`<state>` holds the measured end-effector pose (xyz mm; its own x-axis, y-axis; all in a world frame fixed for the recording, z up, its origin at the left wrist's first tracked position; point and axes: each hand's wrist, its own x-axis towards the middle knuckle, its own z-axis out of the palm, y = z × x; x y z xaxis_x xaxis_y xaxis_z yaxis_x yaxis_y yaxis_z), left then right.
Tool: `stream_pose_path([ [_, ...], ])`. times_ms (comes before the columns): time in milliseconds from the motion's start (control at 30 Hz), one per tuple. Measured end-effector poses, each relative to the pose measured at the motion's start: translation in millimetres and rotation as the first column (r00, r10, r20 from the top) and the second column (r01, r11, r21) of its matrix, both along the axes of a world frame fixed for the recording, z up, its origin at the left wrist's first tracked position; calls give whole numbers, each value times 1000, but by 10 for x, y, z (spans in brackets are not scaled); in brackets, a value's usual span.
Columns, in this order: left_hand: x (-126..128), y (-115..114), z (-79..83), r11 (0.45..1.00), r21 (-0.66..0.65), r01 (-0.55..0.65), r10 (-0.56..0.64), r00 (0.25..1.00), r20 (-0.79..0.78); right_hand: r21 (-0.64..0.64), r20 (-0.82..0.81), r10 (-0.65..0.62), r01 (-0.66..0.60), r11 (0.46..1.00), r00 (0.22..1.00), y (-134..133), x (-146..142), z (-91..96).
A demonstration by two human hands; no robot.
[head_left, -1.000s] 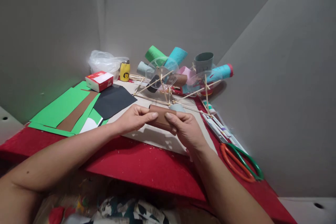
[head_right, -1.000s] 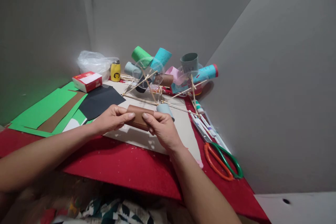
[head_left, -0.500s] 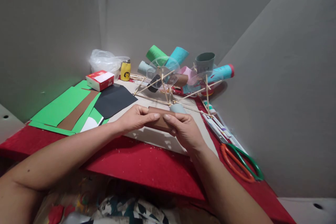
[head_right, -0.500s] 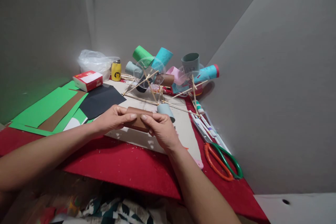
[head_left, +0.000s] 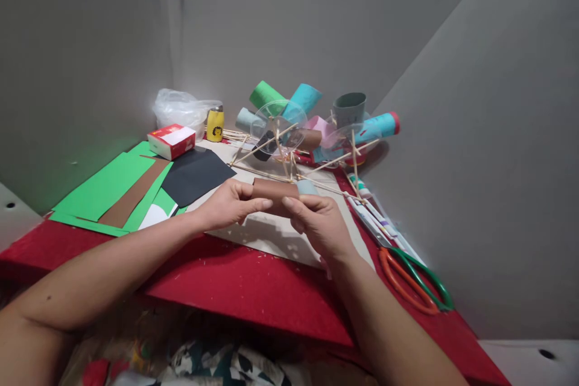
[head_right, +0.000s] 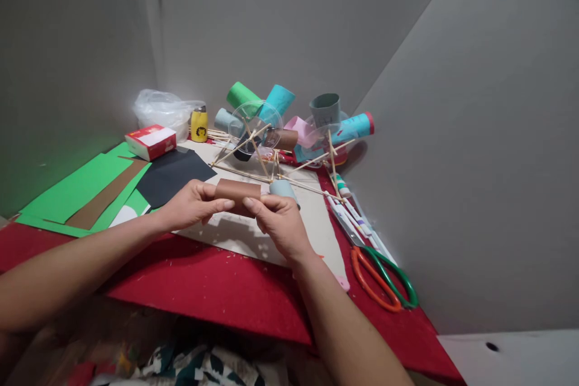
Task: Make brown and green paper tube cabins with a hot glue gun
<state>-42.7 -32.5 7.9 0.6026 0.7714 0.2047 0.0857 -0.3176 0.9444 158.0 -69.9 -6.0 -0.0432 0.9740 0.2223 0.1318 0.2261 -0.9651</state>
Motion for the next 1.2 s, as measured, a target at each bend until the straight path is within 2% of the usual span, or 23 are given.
stream_pose_path([
  [100,7,-1,-10,995,82,-56,57,998,-13,-54,-60,39,-43,998,997,19,8,8],
  [167,6,8,-14,992,106,-64,66,998,-20,-40,-36,28,-29,999,999,13,3,23],
  [300,-10,34,22,999,-12,-43,43,999,9,82,105,-43,35,996,994,-30,-38,44],
  [400,-17,38,52,993,-104,-57,63,997,54,92,165,-30,15,996,986,-38,-57,46],
  [467,-16,38,51,993,-111,-52,59,996,66,45,129,5,-11,999,992,-24,-52,47],
  [567,-11,41,24,999,-28,-35,36,999,33,-15,7,15,-15,1000,1000,2,-29,52],
  [633,-10,44,11,1000,14,-14,14,1000,12,-18,-14,-10,10,1000,1000,7,-18,53],
  [767,-20,50,22,997,-77,25,-21,998,57,60,60,-68,65,996,996,-10,-28,42],
  [867,-26,52,36,994,-106,-3,10,998,67,81,99,-66,58,995,993,-15,-45,32],
  [1033,-9,34,35,995,-97,8,-1,997,75,25,-39,-63,64,998,997,-7,-45,36],
  [1200,3,32,1,986,-165,18,0,994,110,48,-27,-66,67,997,997,-20,-44,53],
])
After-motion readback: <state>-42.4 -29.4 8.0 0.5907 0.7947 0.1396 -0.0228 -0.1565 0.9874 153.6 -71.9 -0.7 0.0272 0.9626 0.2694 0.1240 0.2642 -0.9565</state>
